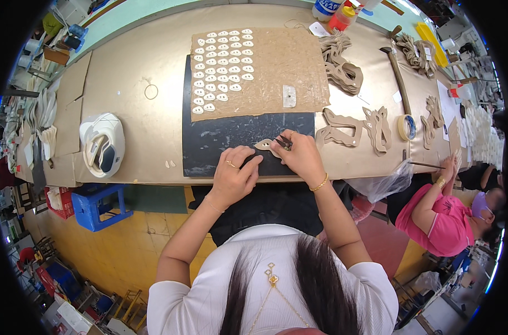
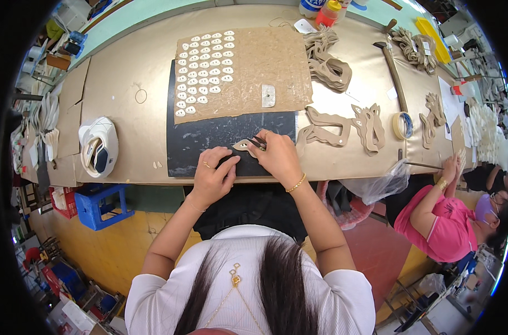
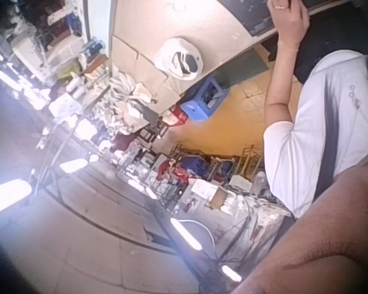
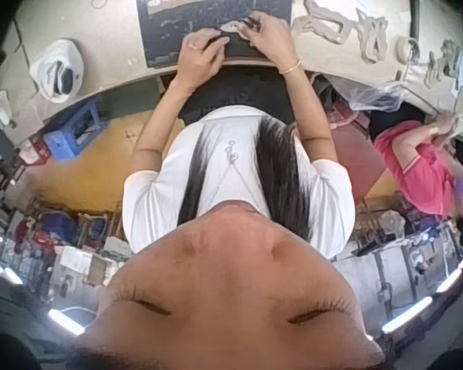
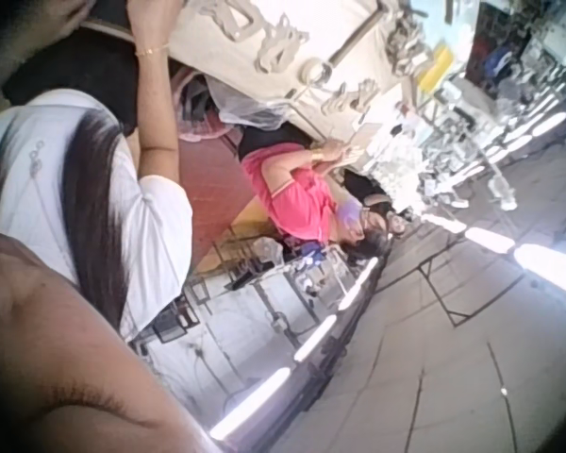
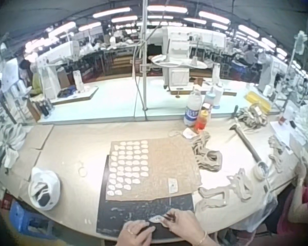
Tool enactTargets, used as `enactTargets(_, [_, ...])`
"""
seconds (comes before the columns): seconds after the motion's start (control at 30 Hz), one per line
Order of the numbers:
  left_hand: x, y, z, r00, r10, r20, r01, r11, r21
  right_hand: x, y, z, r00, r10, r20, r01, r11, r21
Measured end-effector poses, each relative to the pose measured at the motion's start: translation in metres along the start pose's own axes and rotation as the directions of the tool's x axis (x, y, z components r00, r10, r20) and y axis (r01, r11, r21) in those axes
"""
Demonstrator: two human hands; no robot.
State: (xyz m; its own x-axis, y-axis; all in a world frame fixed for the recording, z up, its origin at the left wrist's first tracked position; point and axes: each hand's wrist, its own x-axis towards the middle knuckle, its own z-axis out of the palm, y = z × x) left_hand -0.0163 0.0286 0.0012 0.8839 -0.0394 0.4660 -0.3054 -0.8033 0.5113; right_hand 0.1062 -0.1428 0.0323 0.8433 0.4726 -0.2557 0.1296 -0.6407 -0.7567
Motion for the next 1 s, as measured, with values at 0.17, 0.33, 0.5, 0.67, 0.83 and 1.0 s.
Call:
enactTargets(0.17, [0.004,0.003,0.0,0.998,0.03,0.046,-0.031,1.0,0.005,0.0,-0.002,0.0,1.0,0.024,0.0,-0.024,1.0,-0.005])
enactTargets(0.33, [0.006,0.004,-0.001,0.998,0.035,0.059,-0.038,0.998,0.041,0.0,-0.003,0.0,0.999,0.04,0.0,-0.04,0.999,-0.006])
enactTargets(0.5, [0.011,0.009,-0.001,0.997,0.018,0.077,-0.024,0.997,0.074,0.0,-0.003,0.0,1.0,0.029,-0.004,-0.029,0.999,-0.017])
enactTargets(0.67, [0.02,0.016,-0.004,0.988,0.007,0.154,-0.026,0.992,0.121,-0.002,-0.01,-0.006,0.996,0.082,0.036,-0.084,0.995,0.05])
enactTargets(0.83, [0.017,0.016,0.004,0.987,0.011,0.161,-0.04,0.983,0.18,0.003,-0.011,-0.009,0.994,0.064,0.084,-0.065,0.998,0.005])
enactTargets(1.0, [0.016,0.018,0.004,0.983,0.006,0.183,-0.044,0.977,0.207,0.003,-0.012,-0.009,0.995,0.063,0.073,-0.063,0.998,0.005])
